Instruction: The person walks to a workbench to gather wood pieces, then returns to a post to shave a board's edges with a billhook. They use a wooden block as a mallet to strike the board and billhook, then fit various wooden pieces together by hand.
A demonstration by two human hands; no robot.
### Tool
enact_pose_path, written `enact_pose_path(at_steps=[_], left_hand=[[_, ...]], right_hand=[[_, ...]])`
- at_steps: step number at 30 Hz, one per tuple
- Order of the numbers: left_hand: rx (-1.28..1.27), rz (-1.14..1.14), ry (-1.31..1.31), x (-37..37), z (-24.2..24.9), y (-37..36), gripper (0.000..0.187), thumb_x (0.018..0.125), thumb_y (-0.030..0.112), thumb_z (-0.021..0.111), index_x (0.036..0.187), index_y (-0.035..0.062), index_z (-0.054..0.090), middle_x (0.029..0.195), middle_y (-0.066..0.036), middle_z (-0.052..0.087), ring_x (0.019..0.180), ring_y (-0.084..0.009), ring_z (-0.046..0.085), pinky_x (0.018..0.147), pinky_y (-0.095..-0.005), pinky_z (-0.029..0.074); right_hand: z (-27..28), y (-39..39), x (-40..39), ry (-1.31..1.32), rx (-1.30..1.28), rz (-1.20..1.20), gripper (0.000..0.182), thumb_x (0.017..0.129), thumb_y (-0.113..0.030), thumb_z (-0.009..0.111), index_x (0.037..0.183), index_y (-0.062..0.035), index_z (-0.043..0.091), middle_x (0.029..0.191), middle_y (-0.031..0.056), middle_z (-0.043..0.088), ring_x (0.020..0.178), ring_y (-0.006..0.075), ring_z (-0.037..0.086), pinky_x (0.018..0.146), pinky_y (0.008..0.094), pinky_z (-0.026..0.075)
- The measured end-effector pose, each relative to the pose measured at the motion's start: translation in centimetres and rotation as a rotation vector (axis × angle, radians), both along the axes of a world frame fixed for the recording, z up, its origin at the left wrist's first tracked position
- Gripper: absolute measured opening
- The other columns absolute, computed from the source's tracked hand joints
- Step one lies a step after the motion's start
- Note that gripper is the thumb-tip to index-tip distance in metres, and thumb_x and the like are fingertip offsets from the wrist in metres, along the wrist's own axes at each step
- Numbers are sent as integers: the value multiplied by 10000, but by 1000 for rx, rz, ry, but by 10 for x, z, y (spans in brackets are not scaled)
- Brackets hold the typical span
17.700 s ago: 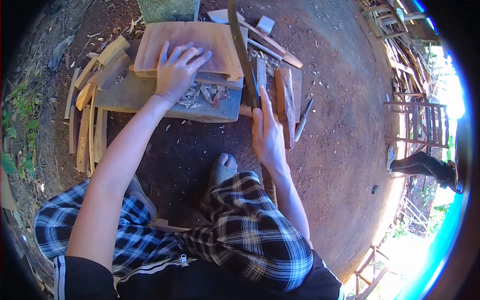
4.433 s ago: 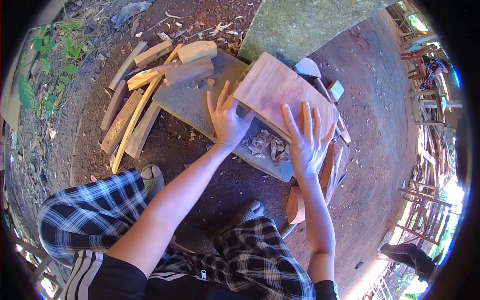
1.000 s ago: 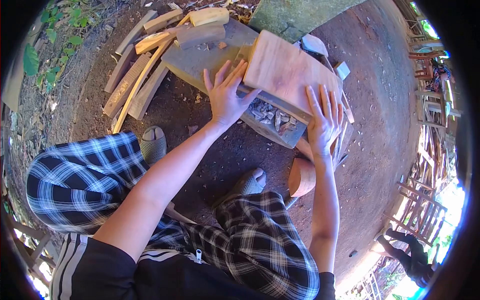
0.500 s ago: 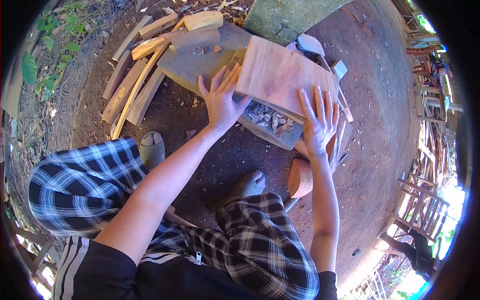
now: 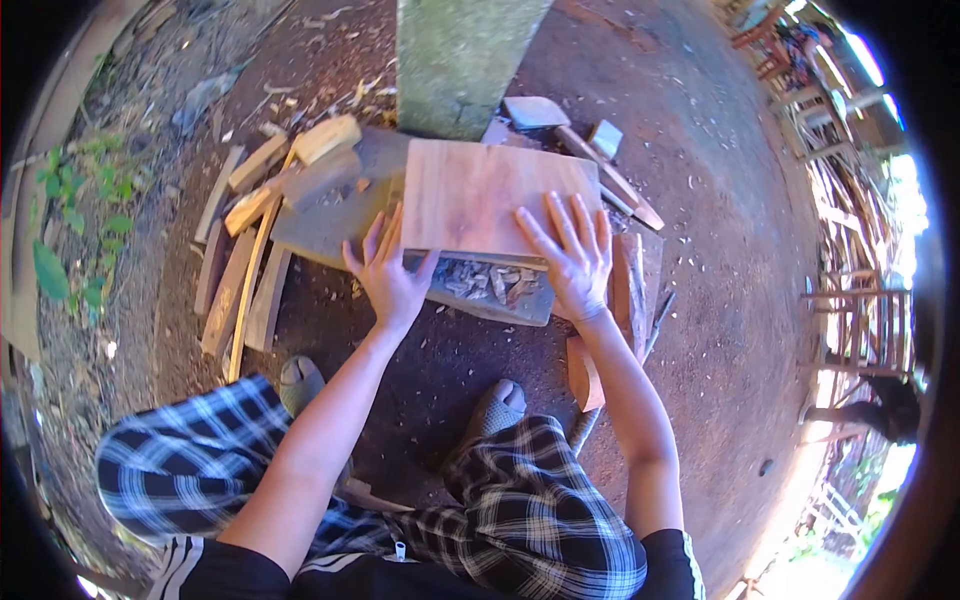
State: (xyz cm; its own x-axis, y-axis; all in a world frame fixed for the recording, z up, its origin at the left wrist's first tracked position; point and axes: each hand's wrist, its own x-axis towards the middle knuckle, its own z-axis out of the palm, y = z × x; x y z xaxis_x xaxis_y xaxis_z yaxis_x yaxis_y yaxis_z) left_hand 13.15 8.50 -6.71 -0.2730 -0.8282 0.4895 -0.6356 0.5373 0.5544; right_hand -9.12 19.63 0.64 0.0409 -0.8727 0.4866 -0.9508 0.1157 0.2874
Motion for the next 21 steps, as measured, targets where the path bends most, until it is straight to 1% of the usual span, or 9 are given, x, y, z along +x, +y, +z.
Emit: enact_pose_path(at_steps=[7,12,14,15,17,18,19,20,21], left_hand=[[-14,-26,-71,3,3,0,600,763,328,791,1274,79,600,1357,-135,555,1327,-288,438,1093,-613,169],[-101,-237,-109,25,-2,0,601,864,293,676,1364,14,490,1382,-163,519,1365,-322,388,1125,-571,176],[-89,-258,70,36,0,1,516,931,257,570,1362,-10,476,1377,-200,502,1319,-324,440,1092,-477,305],[-81,-286,63,36,1,-2,516,931,257,570,1362,-10,476,1377,-200,502,1319,-324,440,1092,-477,305],[95,-129,313,41,6,-11,466,984,294,502,1345,1,501,1321,-157,556,1195,-288,537,981,-390,424],[104,-136,304,43,10,-20,466,984,294,502,1345,1,501,1321,-157,556,1195,-288,537,981,-390,424],[307,-141,417,41,17,-32,455,995,312,496,1331,5,518,1279,-132,581,1140,-256,563,941,-366,447],[510,-138,531,39,22,-41,448,1007,330,490,1318,10,534,1236,-108,605,1086,-224,590,901,-342,469],[516,-136,525,35,31,-48,448,1007,330,490,1318,10,534,1236,-108,605,1086,-224,590,901,-342,469]], right_hand=[[8,5,1,-88,28,11,667,810,-137,567,1402,-427,468,1403,59,509,1274,314,495,1091,570,332],[9,23,10,-231,56,-4,761,806,-124,588,1482,-386,357,1485,68,408,1372,312,389,1121,660,202],[-7,47,24,-321,34,-47,790,782,-120,616,1488,-360,355,1487,68,404,1380,305,381,1128,650,188],[-13,60,31,-398,20,-42,822,758,-117,645,1494,-333,353,1490,69,399,1387,298,373,1135,641,175],[-21,89,33,-386,44,-84,793,718,-112,693,1450,-271,431,1384,66,489,1307,287,439,1095,586,251],[-37,104,30,-504,-184,-181,731,725,-105,694,1406,-258,476,1307,61,525,1232,280,472,1039,547,293],[-41,115,29,-615,-413,-276,670,732,-98,695,1362,-244,521,1229,57,560,1157,273,505,982,509,335],[-44,124,22,-640,-514,-421,555,737,-103,700,1266,-231,591,1149,43,577,1104,262,511,942,479,340],[-40,128,12,-661,-614,-566,445,741,-108,705,1170,-218,661,1070,29,593,1051,251,518,902,449,346]])
